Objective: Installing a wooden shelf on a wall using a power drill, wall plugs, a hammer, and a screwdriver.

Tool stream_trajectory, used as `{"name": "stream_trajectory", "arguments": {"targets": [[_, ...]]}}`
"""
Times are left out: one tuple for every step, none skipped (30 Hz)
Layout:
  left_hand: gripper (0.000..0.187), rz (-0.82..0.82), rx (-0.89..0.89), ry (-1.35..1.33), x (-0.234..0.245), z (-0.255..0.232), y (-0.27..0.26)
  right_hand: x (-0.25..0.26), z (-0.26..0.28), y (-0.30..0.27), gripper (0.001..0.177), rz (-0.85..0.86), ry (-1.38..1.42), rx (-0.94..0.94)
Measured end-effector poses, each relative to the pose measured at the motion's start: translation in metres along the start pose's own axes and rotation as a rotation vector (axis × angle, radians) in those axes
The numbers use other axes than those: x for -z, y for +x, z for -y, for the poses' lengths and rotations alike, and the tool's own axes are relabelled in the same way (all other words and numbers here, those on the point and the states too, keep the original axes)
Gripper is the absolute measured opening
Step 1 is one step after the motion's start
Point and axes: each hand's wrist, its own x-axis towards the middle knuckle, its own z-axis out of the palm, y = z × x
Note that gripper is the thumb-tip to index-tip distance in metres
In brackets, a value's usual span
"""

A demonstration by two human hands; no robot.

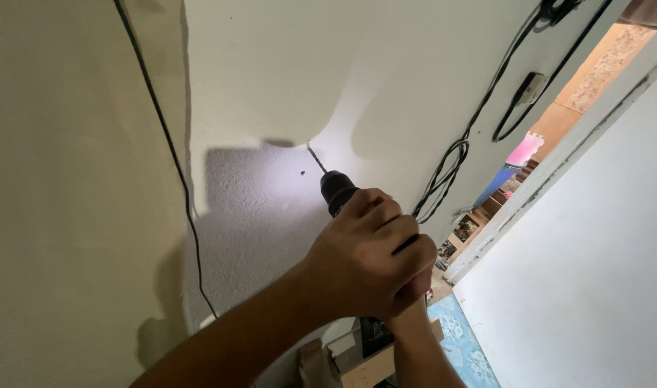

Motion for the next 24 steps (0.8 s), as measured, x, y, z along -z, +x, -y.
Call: {"name": "stream_trajectory", "arguments": {"targets": [[0.017, 0.011, 0.003, 0.008, -0.001, 0.0, 0.0, 0.001, 0.0, 0.0, 0.051, -0.002, -0.033, 0.019], [0.018, 0.024, 0.004, 0.019, -0.001, 0.001, 0.0, 0.001, 0.002, 0.0, 0.056, -0.004, -0.063, 0.039], [0.018, 0.025, 0.004, 0.021, 0.0, 0.001, 0.001, -0.001, -0.001, 0.0, 0.056, -0.004, -0.061, 0.04], [0.02, 0.026, 0.008, 0.008, 0.0, 0.001, 0.001, -0.002, -0.004, 0.001, 0.054, -0.006, -0.003, 0.004], [0.022, 0.027, 0.013, -0.006, 0.001, 0.001, 0.002, -0.002, -0.007, 0.001, 0.052, -0.008, 0.055, -0.032], [0.022, 0.028, 0.014, -0.003, 0.001, 0.001, 0.003, -0.005, -0.013, 0.001, 0.052, -0.006, 0.056, -0.03], [0.022, 0.032, 0.015, -0.005, 0.001, 0.001, 0.003, -0.007, -0.019, 0.0, 0.053, 0.008, 0.079, -0.027], [0.023, 0.037, 0.017, -0.009, 0.001, 0.0, 0.002, -0.009, -0.026, -0.002, 0.053, 0.022, 0.101, -0.025], [0.023, 0.037, 0.019, -0.009, 0.002, 0.0, 0.002, -0.012, -0.03, -0.005, 0.053, 0.024, 0.102, -0.026], [0.023, 0.025, 0.019, -0.013, 0.002, 0.0, 0.002, -0.014, -0.033, -0.006, 0.055, 0.003, 0.114, -0.036], [0.023, 0.013, 0.019, -0.017, 0.002, 0.0, 0.003, -0.016, -0.037, -0.008, 0.058, -0.018, 0.126, -0.046], [0.023, 0.013, 0.019, -0.016, 0.002, 0.0, 0.002, -0.015, -0.04, -0.01, 0.058, -0.018, 0.126, -0.044], [0.023, 0.023, 0.022, -0.013, 0.001, 0.0, 0.002, -0.015, -0.042, -0.011, 0.059, -0.009, 0.131, -0.087], [0.023, 0.034, 0.025, -0.011, 0.001, 0.0, 0.002, -0.014, -0.044, -0.014, 0.061, 0.001, 0.136, -0.131], [0.023, 0.034, 0.027, -0.011, 0.002, 0.0, 0.003, -0.016, -0.053, -0.014, 0.061, 0.002, 0.136, -0.132], [0.023, 0.027, 0.038, -0.017, 0.003, -0.001, 0.004, -0.017, -0.062, -0.016, 0.061, 0.056, 0.032, -0.182], [0.024, 0.021, 0.049, -0.022, 0.003, -0.001, 0.005, -0.019, -0.071, -0.017, 0.061, 0.11, -0.073, -0.233], [0.024, 0.021, 0.048, -0.024, 0.004, -0.002, 0.005, -0.019, -0.083, -0.016, 0.061, 0.109, -0.074, -0.234], [0.022, 0.017, 0.065, -0.028, 0.005, -0.002, 0.006, -0.021, -0.092, -0.016, 0.061, 0.109, -0.07, -0.234], [0.02, 0.013, 0.079, -0.029, 0.006, 0.001, 0.008, -0.027, -0.098, -0.014, 0.06, 0.108, -0.066, -0.23], [0.02, 0.012, 0.076, -0.027, 0.009, 0.002, 0.01, -0.03, -0.105, -0.011, 0.06, 0.107, -0.062, -0.226], [0.017, 0.002, 0.102, -0.037, 0.01, 0.002, 0.011, -0.032, -0.112, -0.008, 0.06, 0.106, -0.058, -0.222], [0.015, -0.008, 0.128, -0.046, 0.011, 0.003, 0.012, -0.033, -0.121, -0.005, 0.06, 0.106, -0.055, -0.218], [0.015, -0.01, 0.124, -0.046, 0.01, 0.005, 0.013, -0.036, -0.129, -0.003, 0.06, 0.103, -0.051, -0.215]]}}
